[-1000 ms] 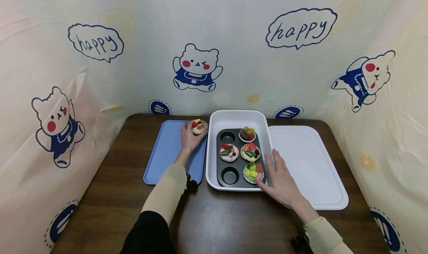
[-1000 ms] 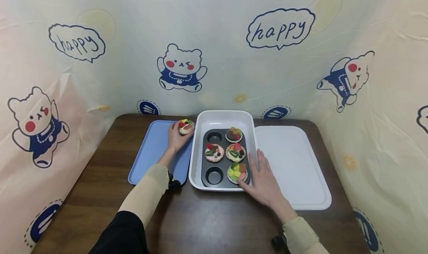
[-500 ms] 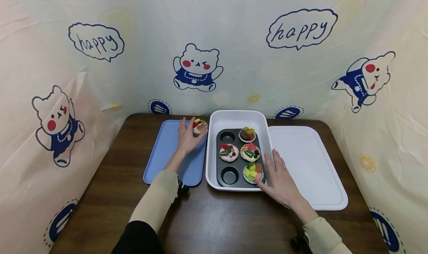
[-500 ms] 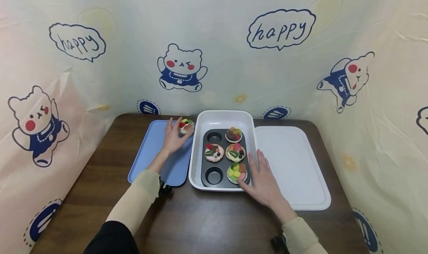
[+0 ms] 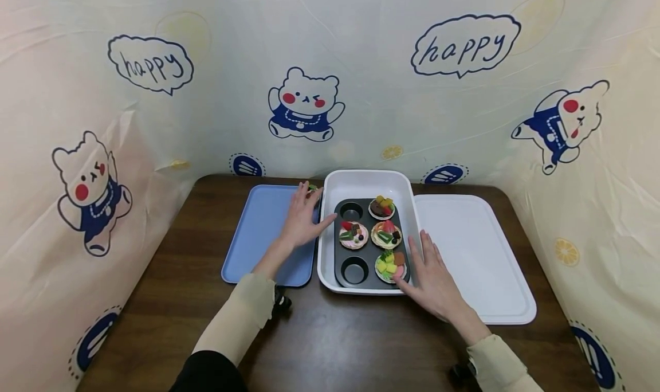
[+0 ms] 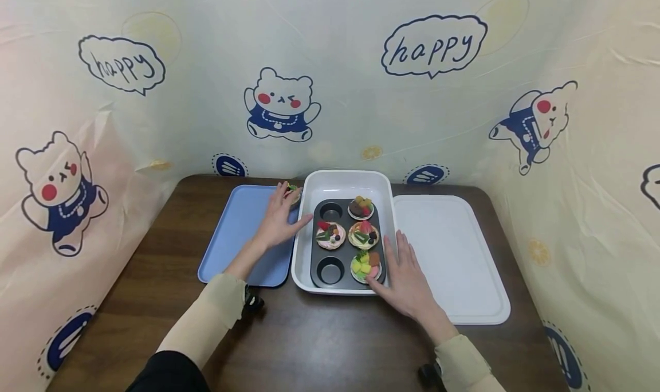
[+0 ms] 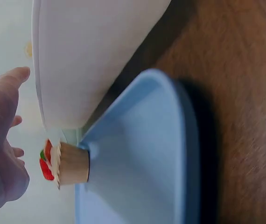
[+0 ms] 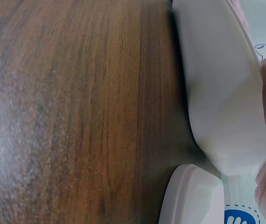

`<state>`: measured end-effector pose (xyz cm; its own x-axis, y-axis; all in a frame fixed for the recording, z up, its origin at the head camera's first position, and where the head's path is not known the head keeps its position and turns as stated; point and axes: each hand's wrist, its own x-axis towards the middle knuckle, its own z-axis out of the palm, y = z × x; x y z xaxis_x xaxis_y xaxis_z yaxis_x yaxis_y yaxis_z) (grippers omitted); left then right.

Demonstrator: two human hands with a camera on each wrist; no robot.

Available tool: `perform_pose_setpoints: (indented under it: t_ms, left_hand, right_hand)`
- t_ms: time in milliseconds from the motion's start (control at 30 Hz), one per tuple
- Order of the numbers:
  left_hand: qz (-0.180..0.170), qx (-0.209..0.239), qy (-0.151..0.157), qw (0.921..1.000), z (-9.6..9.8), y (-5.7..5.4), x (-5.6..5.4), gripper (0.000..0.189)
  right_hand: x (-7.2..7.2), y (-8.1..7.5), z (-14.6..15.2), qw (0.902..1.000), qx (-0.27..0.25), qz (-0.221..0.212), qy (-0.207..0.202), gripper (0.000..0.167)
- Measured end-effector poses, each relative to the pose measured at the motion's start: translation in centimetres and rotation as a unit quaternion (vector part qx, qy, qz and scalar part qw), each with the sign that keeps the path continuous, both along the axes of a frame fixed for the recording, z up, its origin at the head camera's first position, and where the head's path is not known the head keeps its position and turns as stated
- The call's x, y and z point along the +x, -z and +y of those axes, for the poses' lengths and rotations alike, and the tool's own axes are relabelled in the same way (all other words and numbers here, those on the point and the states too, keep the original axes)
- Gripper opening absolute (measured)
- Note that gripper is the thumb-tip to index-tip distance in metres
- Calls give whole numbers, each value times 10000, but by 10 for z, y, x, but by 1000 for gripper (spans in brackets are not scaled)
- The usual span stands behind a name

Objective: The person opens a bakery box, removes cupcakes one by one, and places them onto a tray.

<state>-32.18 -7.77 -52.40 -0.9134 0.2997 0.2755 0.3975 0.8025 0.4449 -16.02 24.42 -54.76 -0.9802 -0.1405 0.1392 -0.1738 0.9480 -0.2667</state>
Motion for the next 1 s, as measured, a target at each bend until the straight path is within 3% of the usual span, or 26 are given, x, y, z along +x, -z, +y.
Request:
perform_pose_setpoints:
  t_ms: [500,900,1000]
  left_hand:
    - [272,-668,845,9938,23,-3,24,80]
    - [476,-1481,1719,9728,39,0,31,90]
    - [269,-1425,1931,9704,44,1,31,92]
  right_hand:
    - [2,-2,0,10000,-45,41,-41,97]
    - [2,-3,-1,10000,-45,9,-23,97]
    - [2,-3,-1,10000,-42,-2,-28,98]
